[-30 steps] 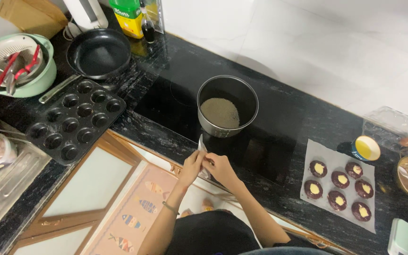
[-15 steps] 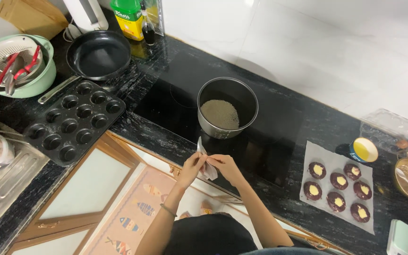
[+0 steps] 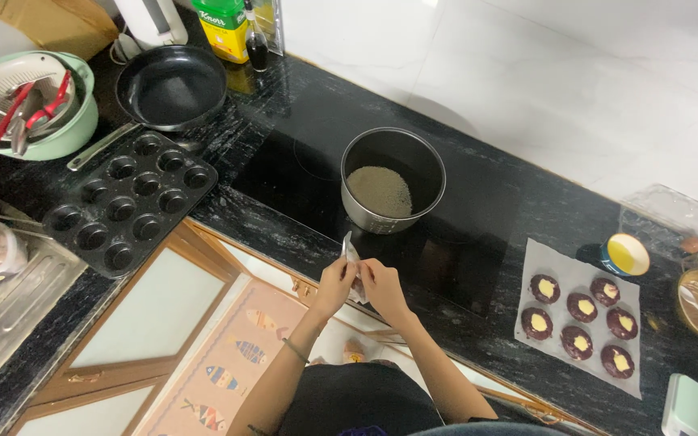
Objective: The person pours oil from a bottle into a pot containing grains and liquid, retrieves seasoning packets from an overhead cabinet, tears them open and pours dried herbs and a red powder into the pot, then handles a bag of raw chicken beside the sink while mixing the marinade ingredients.
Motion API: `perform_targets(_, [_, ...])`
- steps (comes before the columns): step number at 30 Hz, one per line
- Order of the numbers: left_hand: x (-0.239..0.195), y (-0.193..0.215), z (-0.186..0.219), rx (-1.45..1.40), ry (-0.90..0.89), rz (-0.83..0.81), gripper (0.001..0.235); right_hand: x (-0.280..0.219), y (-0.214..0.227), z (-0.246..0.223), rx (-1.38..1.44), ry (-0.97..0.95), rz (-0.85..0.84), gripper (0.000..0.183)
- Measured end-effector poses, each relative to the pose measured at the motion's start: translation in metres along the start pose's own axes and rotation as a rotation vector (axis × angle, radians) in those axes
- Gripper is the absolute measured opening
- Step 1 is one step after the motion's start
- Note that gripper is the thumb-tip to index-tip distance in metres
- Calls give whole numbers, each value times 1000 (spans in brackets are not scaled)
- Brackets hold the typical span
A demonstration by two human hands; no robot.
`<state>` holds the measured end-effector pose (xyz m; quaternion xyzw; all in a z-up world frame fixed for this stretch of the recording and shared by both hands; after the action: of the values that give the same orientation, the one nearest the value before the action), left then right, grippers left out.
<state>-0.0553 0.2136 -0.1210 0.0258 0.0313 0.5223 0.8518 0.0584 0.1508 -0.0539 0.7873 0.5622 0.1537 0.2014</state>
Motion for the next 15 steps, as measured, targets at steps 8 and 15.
perform_targets(8, [-9, 29, 9, 164, -11, 54, 27, 11, 20, 16, -85, 32, 105, 21])
perform_targets(15, [4, 50, 73, 779, -78, 45, 32, 8, 49, -38, -420, 155, 89, 15])
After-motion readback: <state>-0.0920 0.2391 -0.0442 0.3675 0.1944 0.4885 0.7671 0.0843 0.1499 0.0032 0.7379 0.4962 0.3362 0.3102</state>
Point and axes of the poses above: each hand's wrist, its own x-axis towards the middle knuckle, its own y-axis out of the back of the hand, z = x × y, the point moved 8 cm from there along x, towards the middle knuckle, and after that the axes turned 1 degree about x, right-handed, at the moved point
